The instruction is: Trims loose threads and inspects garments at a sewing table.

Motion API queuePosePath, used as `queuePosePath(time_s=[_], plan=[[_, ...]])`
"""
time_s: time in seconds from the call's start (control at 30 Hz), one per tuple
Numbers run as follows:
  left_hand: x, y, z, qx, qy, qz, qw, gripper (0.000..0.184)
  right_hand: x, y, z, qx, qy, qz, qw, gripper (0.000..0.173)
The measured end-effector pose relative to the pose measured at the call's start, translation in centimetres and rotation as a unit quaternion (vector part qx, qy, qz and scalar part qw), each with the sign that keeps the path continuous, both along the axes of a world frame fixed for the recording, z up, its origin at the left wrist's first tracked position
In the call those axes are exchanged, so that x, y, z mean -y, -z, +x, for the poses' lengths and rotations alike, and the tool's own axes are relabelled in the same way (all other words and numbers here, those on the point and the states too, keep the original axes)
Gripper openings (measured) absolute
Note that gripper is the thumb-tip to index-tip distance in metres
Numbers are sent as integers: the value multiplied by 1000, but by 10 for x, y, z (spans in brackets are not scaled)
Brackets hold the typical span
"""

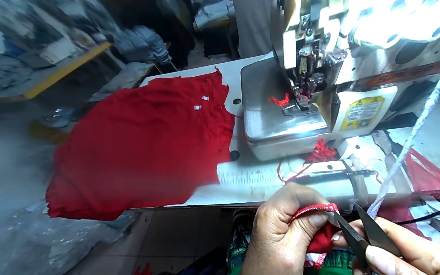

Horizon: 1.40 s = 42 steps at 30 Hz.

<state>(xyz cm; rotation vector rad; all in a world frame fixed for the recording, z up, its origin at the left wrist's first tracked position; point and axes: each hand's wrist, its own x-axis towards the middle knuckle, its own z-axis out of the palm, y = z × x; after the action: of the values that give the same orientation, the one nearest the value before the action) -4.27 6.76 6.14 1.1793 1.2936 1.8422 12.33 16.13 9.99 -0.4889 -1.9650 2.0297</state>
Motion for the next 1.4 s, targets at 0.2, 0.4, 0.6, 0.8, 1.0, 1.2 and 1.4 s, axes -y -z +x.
queuePosePath(time_s=[0.2, 0.4, 0.6, 0.8, 1.0, 1.2, 1.4], plan=[[1, 1, 0, -23, -15, -3, 1000, 11, 1, 0, -1, -5, 0, -41, 999, 21], [1, 1, 1, -2, -9, 2, 1000, 11, 2, -1, -1, 1, 4, -44, 999, 21], [2, 0, 2, 30, -2, -7, 1000, 10, 2, 0, -1, -8, 0, -48, 999, 21], [3, 0, 1, 25, 1, -10, 1000, 11, 2, 0, -1, -5, 1, -31, 1000, 22], [3, 1, -3, -24, 17, -12, 999, 13, -1, 0, 0, -2, -3, -55, 998, 20], [3, 1, 0, 25, 28, -21, 999, 11, 3, 2, 0, -19, 17, -47, 999, 20], [3, -1, 0, 96, 36, -45, 994, 13, 7, 7, 3, -69, 68, 4, 995, 20]])
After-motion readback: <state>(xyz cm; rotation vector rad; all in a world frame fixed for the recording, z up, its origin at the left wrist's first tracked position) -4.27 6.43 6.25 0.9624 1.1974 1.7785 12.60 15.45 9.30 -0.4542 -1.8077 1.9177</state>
